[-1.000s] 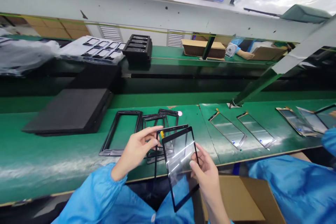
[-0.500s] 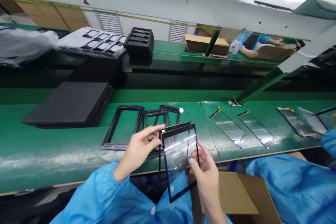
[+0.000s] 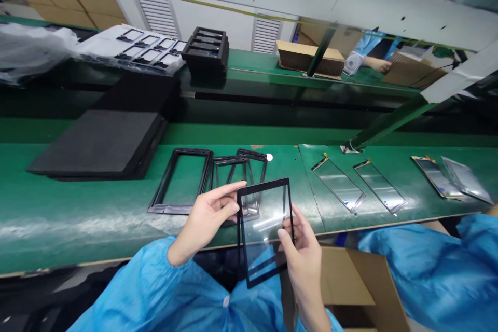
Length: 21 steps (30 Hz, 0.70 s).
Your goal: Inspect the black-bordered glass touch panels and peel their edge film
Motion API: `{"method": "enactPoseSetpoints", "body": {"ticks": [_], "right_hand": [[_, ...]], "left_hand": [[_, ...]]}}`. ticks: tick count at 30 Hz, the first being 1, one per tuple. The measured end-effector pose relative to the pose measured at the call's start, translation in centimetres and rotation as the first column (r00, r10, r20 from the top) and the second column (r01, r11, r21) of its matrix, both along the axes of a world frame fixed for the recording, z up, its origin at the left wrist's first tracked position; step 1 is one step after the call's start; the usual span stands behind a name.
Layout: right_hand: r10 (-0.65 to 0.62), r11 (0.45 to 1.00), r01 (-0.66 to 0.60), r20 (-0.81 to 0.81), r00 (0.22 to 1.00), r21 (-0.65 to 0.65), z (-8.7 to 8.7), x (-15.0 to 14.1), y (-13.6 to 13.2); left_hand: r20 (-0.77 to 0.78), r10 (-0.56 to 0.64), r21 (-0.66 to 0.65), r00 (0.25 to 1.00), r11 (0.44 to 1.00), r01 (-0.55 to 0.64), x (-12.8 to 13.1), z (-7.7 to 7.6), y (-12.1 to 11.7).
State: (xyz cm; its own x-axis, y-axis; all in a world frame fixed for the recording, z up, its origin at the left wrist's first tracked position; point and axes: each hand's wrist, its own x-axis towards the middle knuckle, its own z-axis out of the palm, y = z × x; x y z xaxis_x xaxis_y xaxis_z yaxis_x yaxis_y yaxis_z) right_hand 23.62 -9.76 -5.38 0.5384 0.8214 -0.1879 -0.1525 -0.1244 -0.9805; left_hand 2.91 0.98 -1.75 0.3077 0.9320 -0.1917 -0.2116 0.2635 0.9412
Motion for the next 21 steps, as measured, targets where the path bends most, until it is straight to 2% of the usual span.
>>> {"method": "enactPoseSetpoints", "body": {"ticks": [6, 21], "right_hand": [[0.003, 1.0, -0.002, 0.02, 1.0, -0.019, 0.03, 0.04, -0.34], [0.009, 0.999, -0.008, 0.034, 0.999, -0.032, -0.39, -0.34, -0.12]], "left_hand": [[0.033, 0.023, -0.022, 0.999, 1.0, -0.022, 0.3, -0.27, -0.06], [0.029, -0.006, -0.081, 1.0, 0.997, 0.008, 0.23, -0.86, -0.35]]}}
